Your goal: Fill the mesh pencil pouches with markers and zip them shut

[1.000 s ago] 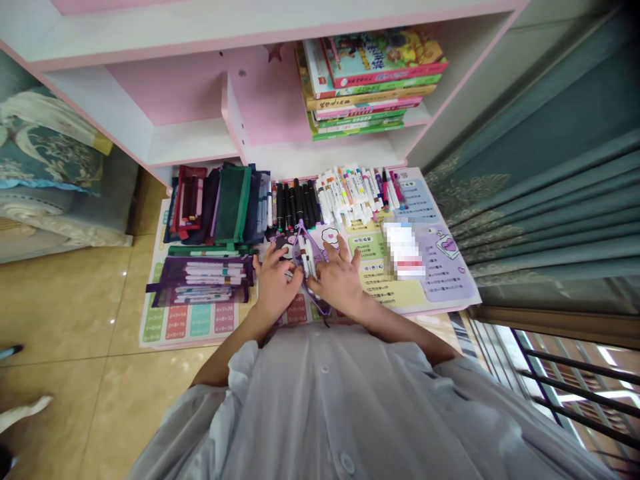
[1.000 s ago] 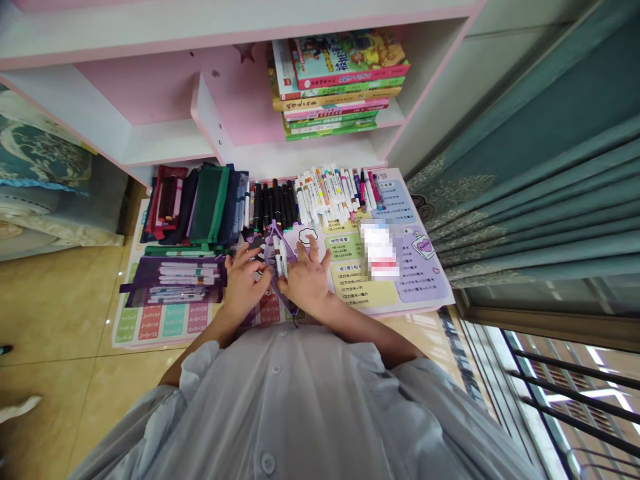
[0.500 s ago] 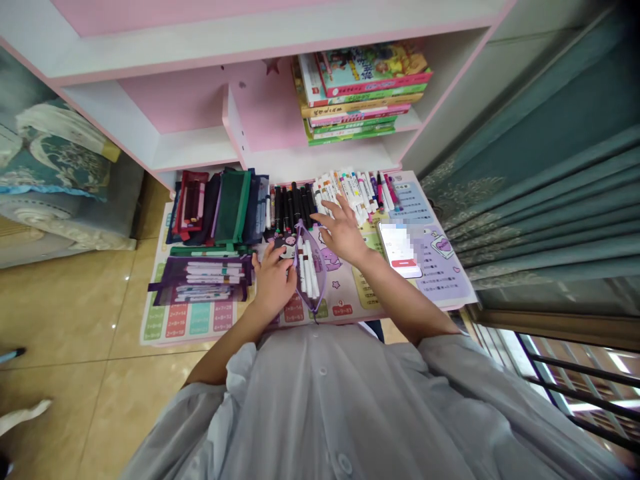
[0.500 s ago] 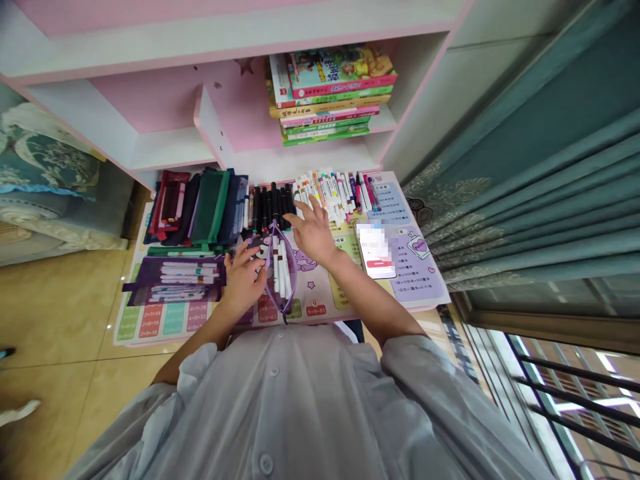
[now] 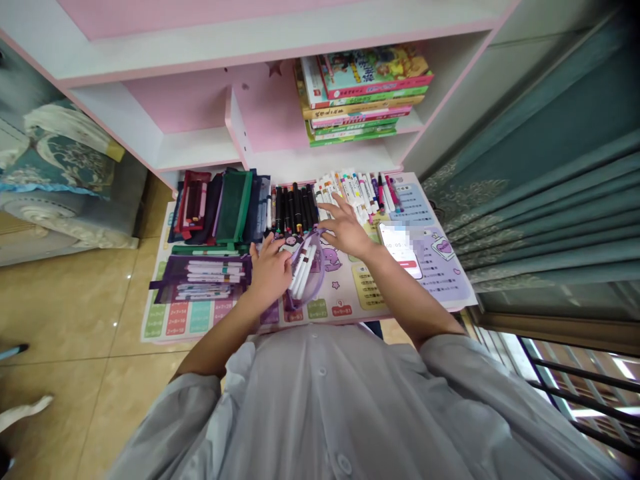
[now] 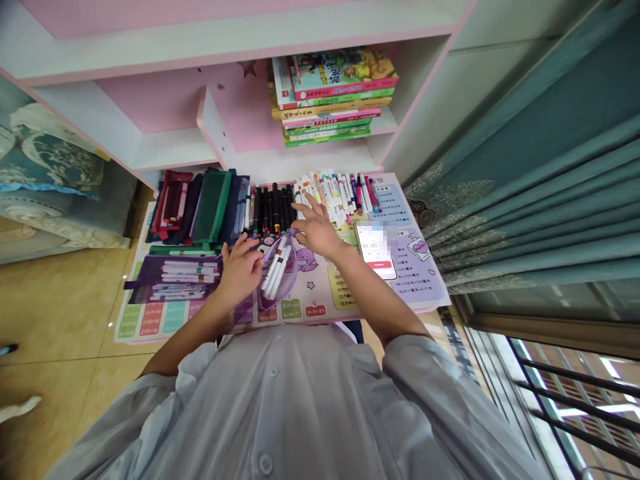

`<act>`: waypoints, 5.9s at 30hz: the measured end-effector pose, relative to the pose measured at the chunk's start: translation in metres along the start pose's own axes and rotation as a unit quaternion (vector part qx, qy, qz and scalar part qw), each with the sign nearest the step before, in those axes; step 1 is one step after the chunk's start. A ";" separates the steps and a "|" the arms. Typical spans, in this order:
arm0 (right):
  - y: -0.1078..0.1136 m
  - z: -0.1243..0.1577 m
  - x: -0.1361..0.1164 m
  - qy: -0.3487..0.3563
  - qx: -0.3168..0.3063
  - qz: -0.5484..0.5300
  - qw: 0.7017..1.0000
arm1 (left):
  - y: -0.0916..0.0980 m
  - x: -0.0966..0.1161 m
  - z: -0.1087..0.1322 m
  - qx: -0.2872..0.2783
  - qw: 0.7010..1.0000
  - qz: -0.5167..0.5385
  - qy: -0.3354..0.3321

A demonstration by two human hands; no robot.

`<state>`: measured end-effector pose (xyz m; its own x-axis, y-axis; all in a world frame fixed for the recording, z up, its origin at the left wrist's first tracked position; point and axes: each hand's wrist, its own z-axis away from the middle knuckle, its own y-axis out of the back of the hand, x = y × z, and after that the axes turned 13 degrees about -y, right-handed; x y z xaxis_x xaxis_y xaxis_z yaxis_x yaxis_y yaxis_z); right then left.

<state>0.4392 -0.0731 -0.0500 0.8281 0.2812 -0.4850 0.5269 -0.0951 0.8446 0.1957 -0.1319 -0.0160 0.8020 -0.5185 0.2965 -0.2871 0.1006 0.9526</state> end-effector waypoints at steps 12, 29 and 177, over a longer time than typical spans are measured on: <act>-0.008 0.088 0.002 -0.097 0.130 -0.197 0.967 | 0.008 -0.001 -0.047 -0.040 0.998 -0.038 -0.044; -0.044 0.109 0.005 -0.113 0.280 -0.154 0.941 | -0.007 0.050 -0.056 0.001 0.993 0.008 -0.120; -0.028 0.086 0.017 -0.050 0.221 -0.168 0.959 | -0.003 0.024 -0.029 0.044 0.997 0.057 0.026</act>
<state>0.4545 -0.1475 -0.1012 0.5999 0.2755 -0.7511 0.7787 -0.4169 0.4689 0.2314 -0.1201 -0.0101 0.7871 -0.4629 0.4077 -0.4211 0.0797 0.9035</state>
